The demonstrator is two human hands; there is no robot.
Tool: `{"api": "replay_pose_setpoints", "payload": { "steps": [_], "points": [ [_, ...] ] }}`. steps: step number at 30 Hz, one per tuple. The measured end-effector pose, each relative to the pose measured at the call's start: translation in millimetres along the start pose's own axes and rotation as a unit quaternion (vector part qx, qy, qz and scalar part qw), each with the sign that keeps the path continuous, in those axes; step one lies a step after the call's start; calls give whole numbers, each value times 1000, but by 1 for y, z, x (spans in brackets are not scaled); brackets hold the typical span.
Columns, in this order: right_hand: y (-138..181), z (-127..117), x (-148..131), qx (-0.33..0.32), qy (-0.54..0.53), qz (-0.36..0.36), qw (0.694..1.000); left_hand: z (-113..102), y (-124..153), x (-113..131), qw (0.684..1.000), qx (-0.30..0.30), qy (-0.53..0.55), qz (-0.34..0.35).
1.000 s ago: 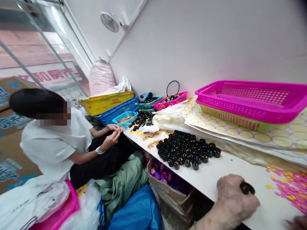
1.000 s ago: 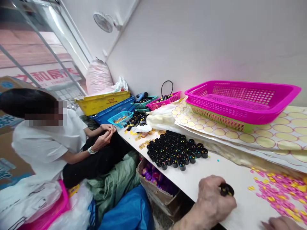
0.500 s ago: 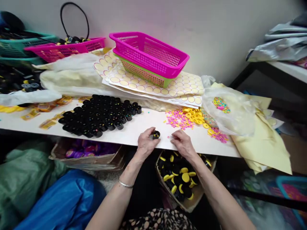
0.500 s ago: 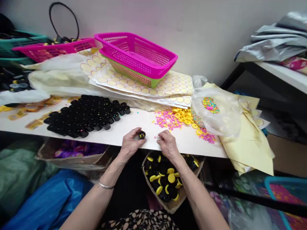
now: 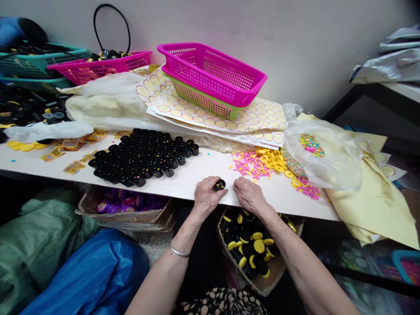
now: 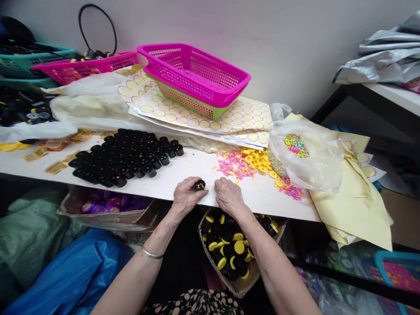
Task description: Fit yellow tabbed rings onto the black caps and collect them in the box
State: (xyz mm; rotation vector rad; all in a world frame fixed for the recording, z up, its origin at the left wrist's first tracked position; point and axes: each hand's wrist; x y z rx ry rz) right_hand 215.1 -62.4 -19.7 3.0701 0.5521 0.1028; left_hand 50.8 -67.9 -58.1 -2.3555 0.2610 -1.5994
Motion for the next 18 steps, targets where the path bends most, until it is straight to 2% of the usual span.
{"api": "replay_pose_setpoints", "payload": {
  "steps": [5,8,11,18],
  "points": [
    [-17,-13,5,-100,29,25,994,0,-1,-2,1000,-7,-17,13],
    [-23,-14,11,-119,-7,49,992,0,0,-3,1000,-5,-15,12],
    [-18,-7,14,-80,-75,48,993,0,0,-2,1000,-7,-14,9],
    [-2,9,2,96,-145,61,983,0,1,0,1000,0,-23,-5]
  ]
}}
Point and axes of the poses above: each hand's wrist, its own y-axis away from the middle knuckle, its own z-axis out of the palm, x = y × z, and after that the axes turned 12 degrees about y, right-handed
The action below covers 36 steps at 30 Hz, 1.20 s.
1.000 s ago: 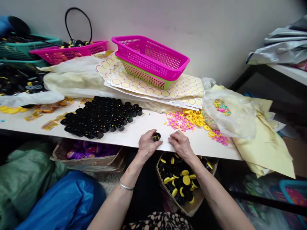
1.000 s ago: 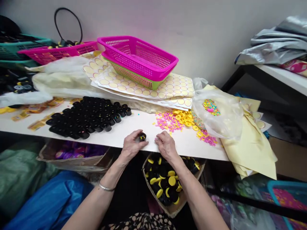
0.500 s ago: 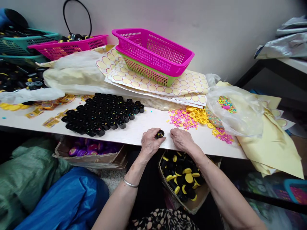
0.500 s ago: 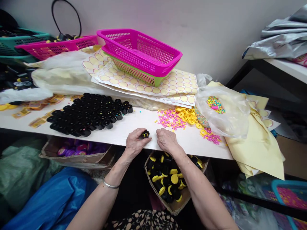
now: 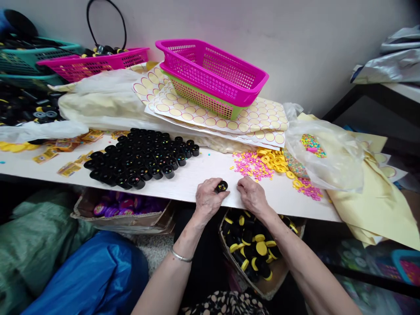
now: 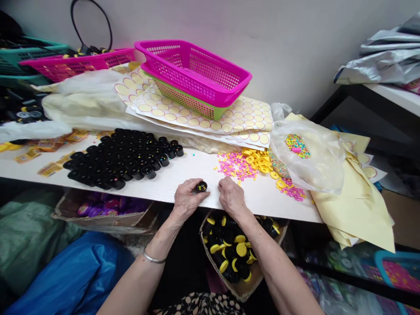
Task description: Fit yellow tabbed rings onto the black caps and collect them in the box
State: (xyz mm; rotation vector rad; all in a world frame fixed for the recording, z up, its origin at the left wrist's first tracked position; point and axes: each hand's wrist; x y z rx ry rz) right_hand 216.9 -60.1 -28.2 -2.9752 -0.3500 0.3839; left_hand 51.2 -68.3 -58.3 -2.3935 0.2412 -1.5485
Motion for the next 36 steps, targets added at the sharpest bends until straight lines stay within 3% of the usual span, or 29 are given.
{"api": "replay_pose_setpoints", "payload": {
  "steps": [4,8,12,19,26,29,31,33,36],
  "points": [
    [-10,-9,-16,67,-73,-77,992,-1,-1,4,1000,-16,-16,-2],
    [-21,-21,-32,1,-22,-153,988,-4,-1,10,999,-33,-18,-12],
    [-23,-24,-39,-40,45,-166,984,-7,-1,15,999,-42,-6,-7],
    [-25,-23,-42,-57,145,-226,962,-5,-2,14,1000,-29,2,-10],
    [-26,-16,-43,-37,67,-198,977,-5,-3,8,999,-32,10,11],
    [-24,-16,-31,-5,-46,-155,987,-3,-6,-2,999,-22,-2,28],
    [-16,-17,-10,40,-91,-82,992,-1,-9,-8,999,-9,-26,26],
    [-1,-20,23,100,-73,42,991,1,-9,-11,999,2,-36,20],
    [25,-28,81,161,57,244,955,2,-8,-11,999,14,-28,12]
  ]
}}
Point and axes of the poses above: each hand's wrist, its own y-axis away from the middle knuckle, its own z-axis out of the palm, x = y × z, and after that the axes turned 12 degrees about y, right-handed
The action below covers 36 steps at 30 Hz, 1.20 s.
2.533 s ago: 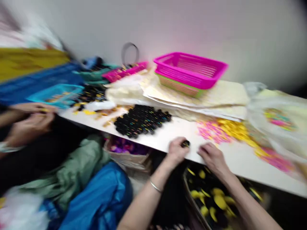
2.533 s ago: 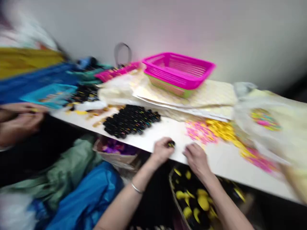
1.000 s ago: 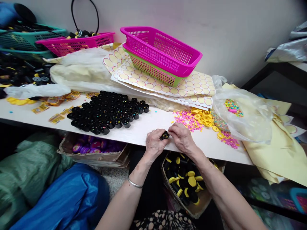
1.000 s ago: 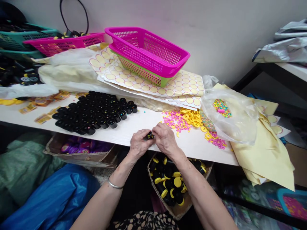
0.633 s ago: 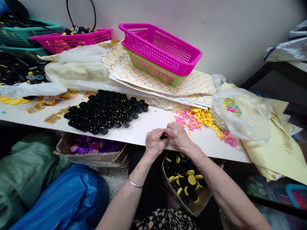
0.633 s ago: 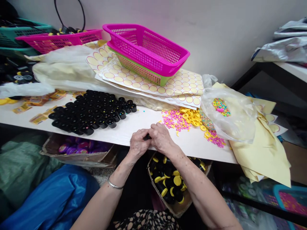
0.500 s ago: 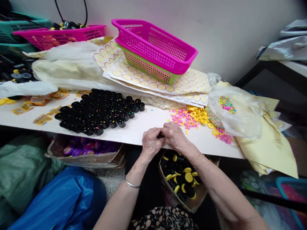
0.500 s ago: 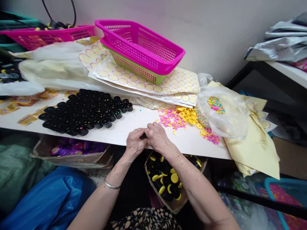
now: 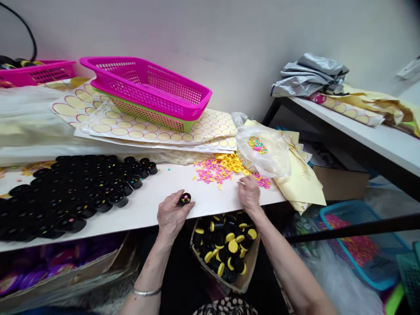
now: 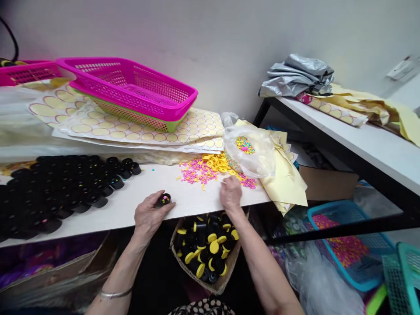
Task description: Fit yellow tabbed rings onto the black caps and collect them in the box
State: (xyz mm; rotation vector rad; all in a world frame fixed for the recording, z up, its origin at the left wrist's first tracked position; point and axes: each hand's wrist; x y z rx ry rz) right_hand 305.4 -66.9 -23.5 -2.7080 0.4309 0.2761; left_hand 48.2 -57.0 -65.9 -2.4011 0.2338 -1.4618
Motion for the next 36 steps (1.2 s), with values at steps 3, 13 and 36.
{"api": "replay_pose_setpoints", "payload": {
  "steps": [3,13,36],
  "points": [
    [-13,-4,45,16,116,51,992,-1,0,-1,1000,3,4,-6],
    [-36,-2,59,-74,273,-63,957,-4,3,0,998,-23,55,-33],
    [90,-37,-85,-326,-551,-4,768,-23,50,87,767,0,529,-362]
  ]
}}
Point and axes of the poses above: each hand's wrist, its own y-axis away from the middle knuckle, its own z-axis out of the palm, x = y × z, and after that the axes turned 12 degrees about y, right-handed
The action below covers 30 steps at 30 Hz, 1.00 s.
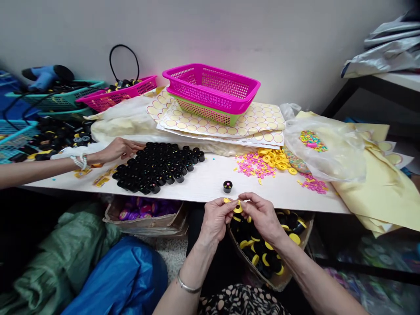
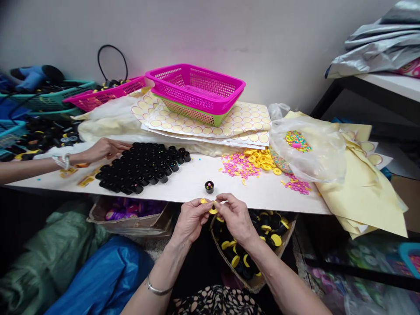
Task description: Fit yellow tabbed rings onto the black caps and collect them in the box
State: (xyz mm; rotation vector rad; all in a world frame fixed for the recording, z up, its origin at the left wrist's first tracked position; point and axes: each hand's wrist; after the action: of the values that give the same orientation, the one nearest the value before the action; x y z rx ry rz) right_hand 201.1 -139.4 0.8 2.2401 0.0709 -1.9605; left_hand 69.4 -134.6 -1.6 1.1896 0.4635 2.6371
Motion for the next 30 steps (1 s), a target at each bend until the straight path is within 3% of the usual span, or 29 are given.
{"api": "replay_pose_setpoints", "payload": {
  "steps": [4,7,11,14,22,26,30],
  "points": [
    [-3,8,-6,-11,194,-160,968,-5,-3,2,999,10,30,13],
    [-17,10,-8,15,250,-210,945,-5,-10,8,998,14,49,38],
    [-47,11,1,75,308,-209,925,-9,-30,17,989,83,62,103],
    [-65,11,11,85,356,-201,909,-15,-46,17,984,125,53,113],
    [-76,11,16,55,405,-192,892,-11,-64,4,987,92,31,125],
    [-78,12,16,41,382,-179,906,-7,-67,2,987,92,6,130],
    [-80,12,16,31,292,-153,944,-4,-71,-1,983,111,-37,142]
  ]
}}
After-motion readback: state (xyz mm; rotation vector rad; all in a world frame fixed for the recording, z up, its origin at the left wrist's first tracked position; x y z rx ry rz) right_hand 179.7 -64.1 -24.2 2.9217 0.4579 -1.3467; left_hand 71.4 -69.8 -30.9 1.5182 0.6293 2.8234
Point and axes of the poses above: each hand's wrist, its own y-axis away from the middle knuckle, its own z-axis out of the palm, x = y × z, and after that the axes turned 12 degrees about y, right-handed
